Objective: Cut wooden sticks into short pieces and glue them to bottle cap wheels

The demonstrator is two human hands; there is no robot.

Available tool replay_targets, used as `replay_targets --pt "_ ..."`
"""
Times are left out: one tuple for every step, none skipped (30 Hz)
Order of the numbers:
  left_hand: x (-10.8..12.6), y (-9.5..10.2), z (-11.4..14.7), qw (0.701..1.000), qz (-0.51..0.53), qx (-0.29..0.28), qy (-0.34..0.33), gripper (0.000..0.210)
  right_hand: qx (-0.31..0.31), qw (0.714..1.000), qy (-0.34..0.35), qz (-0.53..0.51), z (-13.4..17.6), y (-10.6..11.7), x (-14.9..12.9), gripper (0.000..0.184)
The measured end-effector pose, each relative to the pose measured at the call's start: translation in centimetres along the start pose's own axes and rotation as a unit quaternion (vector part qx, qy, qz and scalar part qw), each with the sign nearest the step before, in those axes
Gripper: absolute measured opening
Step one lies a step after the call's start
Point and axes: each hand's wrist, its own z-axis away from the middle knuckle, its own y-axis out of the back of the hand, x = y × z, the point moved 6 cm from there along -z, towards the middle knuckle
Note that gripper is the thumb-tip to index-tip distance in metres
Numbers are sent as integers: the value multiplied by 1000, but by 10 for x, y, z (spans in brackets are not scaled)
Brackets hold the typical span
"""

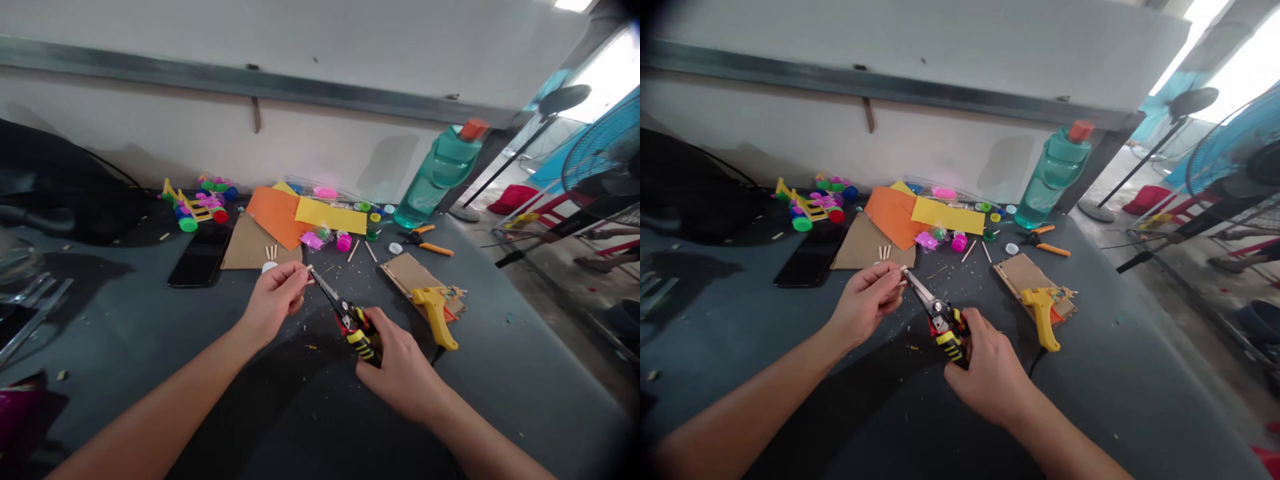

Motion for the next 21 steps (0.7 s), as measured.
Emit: replay_targets --pt "0 0 0 1000 -1 -1 -1 22 -2 1000 0 -1 0 0 0 42" --pt "0 1 0 1000 -2 -2 -1 22 -3 1000 1 -1 0 -1 0 41" --pt "-1 1 0 1000 -2 -1 -1 22 -4 1000 2 -2 0 -1 0 40" --pt "-1 2 0 1000 -2 0 -1 22 -4 1000 3 -3 1 -1 -1 40" --pt "-1 2 1 1000 -1 2 -1 21 -4 1000 4 -3 1 -2 -1 40" --pt "-2 2 0 1000 0 3 0 21 -4 1000 5 -3 1 -2 -1 40" --pt "-3 2 0 1000 3 7 0 19 -4 1000 4 -2 1 -2 -1 40" --pt "-3 2 0 1000 7 13 -1 18 -4 1000 2 1 1 -3 -1 40" --pt "-4 2 0 1000 13 23 -3 17 -2 1000 0 4 1 -3 0 40" --pt "-4 3 0 999 18 35 -7 16 3 1000 -1 8 1 -4 0 40" --pt "-5 3 0 999 21 47 -11 15 10 1000 0 12 0 -4 1 40" --pt "-5 4 0 998 21 58 -15 15 17 1000 3 15 0 -4 1 40" --pt "-6 4 0 998 19 65 -18 16 25 1000 7 17 0 -4 1 40" --pt "-6 4 0 997 15 67 -21 16 31 999 10 17 0 -4 2 40" --pt "-6 4 0 998 12 65 -23 17 35 999 11 17 1 -5 2 40" --pt "-6 3 0 998 11 61 -24 17 35 999 12 15 1 -5 2 40" --pt "-6 3 0 998 13 56 -25 17 36 999 13 13 1 -6 2 41" --pt "-6 3 0 998 19 52 -25 17 36 999 13 10 1 -6 1 41" --pt "-6 2 1 998 26 49 -23 17 34 999 14 8 2 -6 1 42" --pt "-6 2 1 998 36 45 -21 17 32 999 14 6 2 -6 0 42" --pt "-7 1 1 998 46 41 -18 17 29 999 14 4 2 -6 0 42"
